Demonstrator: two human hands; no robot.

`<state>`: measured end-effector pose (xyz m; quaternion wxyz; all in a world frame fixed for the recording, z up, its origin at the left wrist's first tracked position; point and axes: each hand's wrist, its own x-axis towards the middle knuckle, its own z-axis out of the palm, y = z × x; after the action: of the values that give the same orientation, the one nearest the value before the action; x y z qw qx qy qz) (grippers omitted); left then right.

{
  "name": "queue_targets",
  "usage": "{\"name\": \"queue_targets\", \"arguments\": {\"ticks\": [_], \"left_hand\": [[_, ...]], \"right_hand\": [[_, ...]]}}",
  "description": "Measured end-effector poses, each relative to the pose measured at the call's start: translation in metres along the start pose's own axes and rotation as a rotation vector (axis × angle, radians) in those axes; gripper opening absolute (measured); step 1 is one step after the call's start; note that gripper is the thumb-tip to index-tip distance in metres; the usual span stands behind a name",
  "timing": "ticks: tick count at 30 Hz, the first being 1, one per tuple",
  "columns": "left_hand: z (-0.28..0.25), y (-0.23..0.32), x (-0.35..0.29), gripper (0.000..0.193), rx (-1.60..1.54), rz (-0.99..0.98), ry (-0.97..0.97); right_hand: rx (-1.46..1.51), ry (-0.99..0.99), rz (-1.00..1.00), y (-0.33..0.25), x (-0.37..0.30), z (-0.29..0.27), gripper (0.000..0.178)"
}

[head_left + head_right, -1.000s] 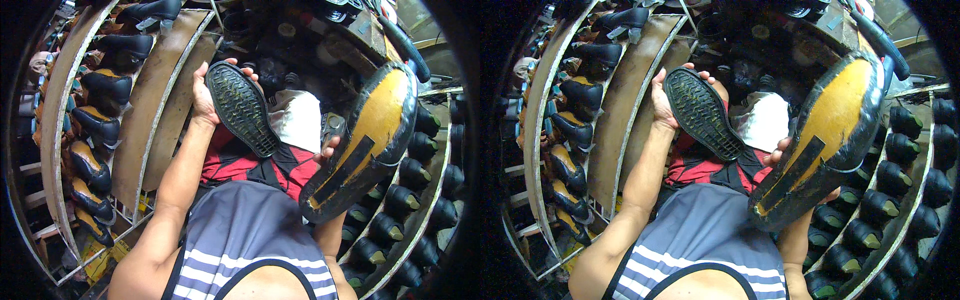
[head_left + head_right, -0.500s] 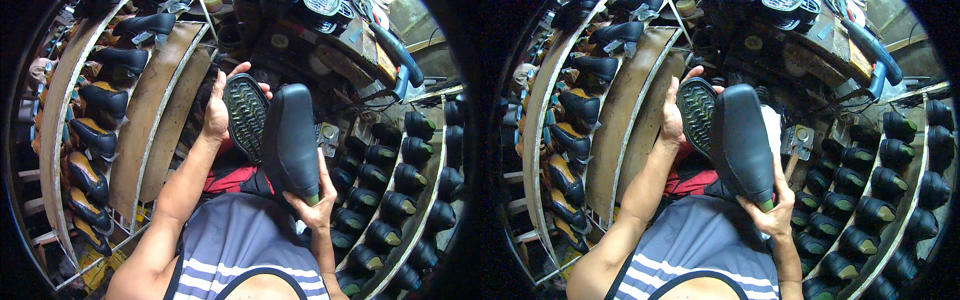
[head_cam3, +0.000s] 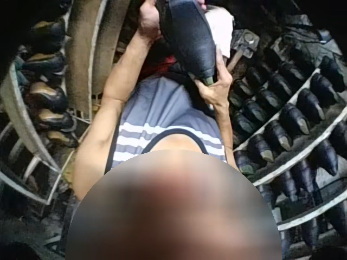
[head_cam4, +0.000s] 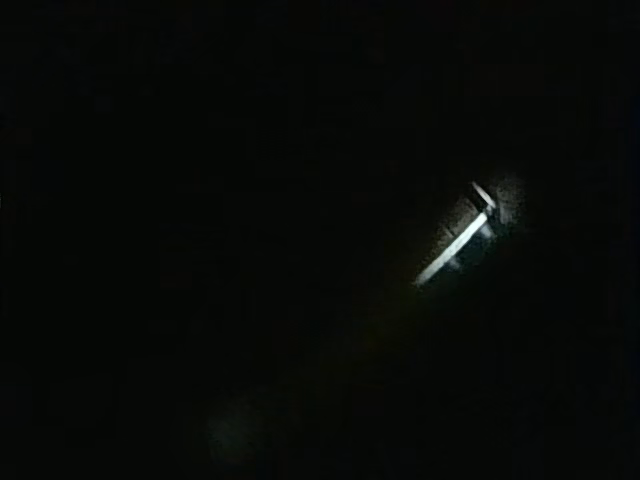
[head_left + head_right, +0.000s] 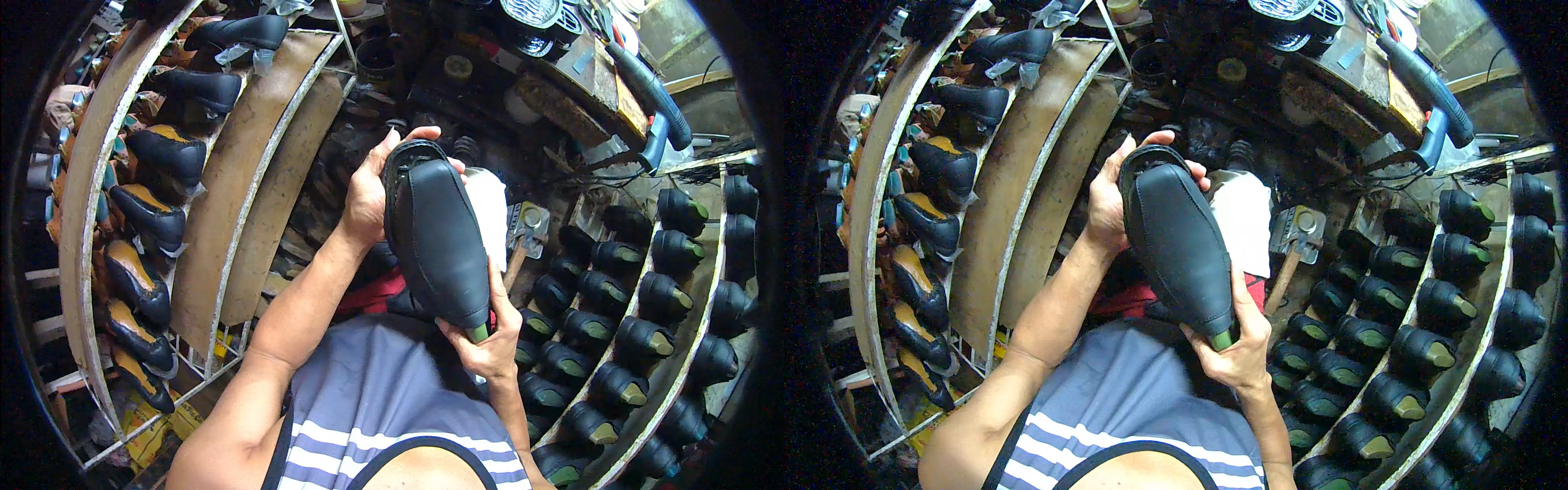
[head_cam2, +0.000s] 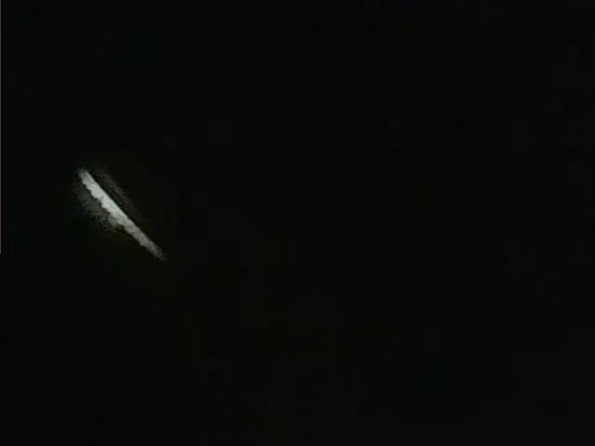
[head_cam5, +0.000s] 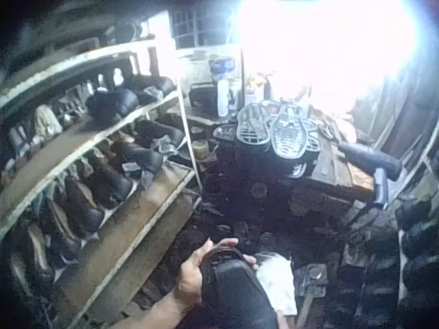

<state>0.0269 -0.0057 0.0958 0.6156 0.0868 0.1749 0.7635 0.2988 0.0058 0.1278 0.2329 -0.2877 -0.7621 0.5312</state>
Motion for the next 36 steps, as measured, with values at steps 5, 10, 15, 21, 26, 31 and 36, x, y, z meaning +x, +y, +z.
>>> {"name": "queue_targets", "arguments": {"ticks": [5, 10, 15, 21, 26, 31, 36], "left_hand": [[0.0037, -0.0018, -0.0023, 0.061, 0.066, 0.018, 0.020], [0.0057, -0.0035, -0.0028, 0.064, 0.114, 0.034, 0.033], [0.0073, -0.0044, -0.0036, 0.066, 0.157, 0.044, 0.029], [0.0081, -0.0035, -0.0045, 0.065, 0.166, 0.043, 0.015], [0.0077, -0.0017, -0.0040, 0.063, 0.262, 0.077, 0.018], [0.0095, -0.0027, -0.0054, 0.063, 0.225, 0.057, 0.022], [0.0093, -0.0046, -0.0057, 0.066, 0.206, 0.048, 0.010]], "right_hand": [[-0.013, -0.002, 0.017, 0.0021, -0.0014, 0.0015, 0.107], [-0.013, 0.005, 0.001, 0.0011, -0.0013, 0.0023, 0.107], [-0.024, 0.000, -0.002, 0.0012, -0.0005, 0.0031, 0.106], [-0.006, 0.025, -0.036, 0.0014, 0.0017, 0.0045, 0.103], [0.001, -0.001, -0.004, -0.0017, 0.0020, 0.0031, 0.106], [0.033, -0.023, 0.027, -0.0042, 0.0028, 0.0018, 0.106], [0.020, -0.010, 0.006, -0.0037, 0.0032, 0.0024, 0.106]]}}
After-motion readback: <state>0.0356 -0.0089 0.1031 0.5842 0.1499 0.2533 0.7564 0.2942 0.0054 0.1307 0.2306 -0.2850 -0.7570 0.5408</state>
